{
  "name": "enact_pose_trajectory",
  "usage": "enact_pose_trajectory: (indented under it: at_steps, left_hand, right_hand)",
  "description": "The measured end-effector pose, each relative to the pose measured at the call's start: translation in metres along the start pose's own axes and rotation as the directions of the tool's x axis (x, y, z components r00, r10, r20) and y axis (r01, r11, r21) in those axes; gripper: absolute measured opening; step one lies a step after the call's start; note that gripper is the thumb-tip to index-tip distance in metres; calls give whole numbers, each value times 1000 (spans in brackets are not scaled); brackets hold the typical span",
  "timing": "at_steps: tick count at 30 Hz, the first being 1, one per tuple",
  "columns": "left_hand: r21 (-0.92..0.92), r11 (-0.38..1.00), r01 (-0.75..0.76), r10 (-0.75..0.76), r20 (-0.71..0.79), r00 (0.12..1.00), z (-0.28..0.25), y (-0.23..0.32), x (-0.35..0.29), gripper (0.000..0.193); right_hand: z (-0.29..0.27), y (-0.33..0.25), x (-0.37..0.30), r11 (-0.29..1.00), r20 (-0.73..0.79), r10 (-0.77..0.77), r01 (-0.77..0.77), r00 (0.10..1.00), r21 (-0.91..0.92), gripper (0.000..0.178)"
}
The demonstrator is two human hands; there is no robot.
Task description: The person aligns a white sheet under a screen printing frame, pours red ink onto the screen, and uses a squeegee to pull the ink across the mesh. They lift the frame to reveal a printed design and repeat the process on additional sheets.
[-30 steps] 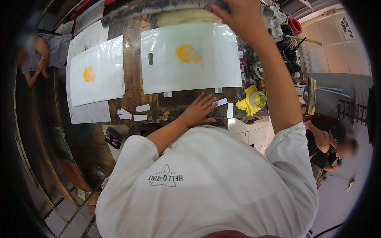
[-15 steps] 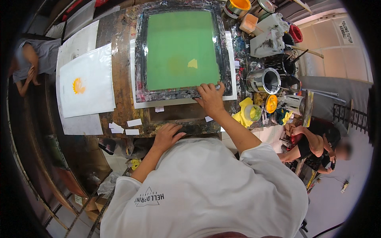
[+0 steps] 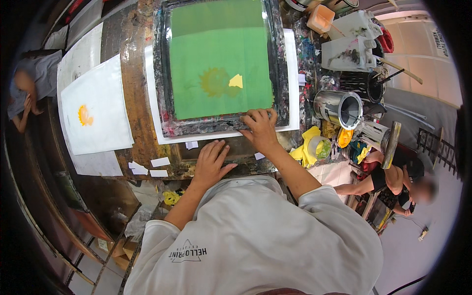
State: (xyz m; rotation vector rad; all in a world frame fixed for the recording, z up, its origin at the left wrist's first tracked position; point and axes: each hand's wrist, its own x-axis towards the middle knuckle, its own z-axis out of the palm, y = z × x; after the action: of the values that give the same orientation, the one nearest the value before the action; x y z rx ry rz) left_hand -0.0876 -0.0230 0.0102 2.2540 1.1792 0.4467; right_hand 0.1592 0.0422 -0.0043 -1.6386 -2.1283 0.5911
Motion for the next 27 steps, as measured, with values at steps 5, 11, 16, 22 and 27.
enact_pose_trajectory:
  at_steps: [5,11,16,22,27]
  left_hand:
    - [86,995,49,-48,-8,999,21,3,10,84]
    - [221,973,60,-67,25,997,25,2,16,83]
    - [242,968,62,-80,64,995,23,5,16,87]
    - [321,946,50,-80,82,993,19,14,13,93]
    - [349,937,35,-72,94,993,10,19,20,94]
  right_hand:
    - [-10,-5,4,995,26,52,-54,998,85,40]
    - [-11,-6,6,991,45,70,-75,997,112,40]
    - [-8,-5,4,995,41,57,-60,998,79,41]
    - [-5,-5,1,997,28,43,-45,999,64,44]
    - [-2,-3,-2,999,3,24,-24,1000,33,49]
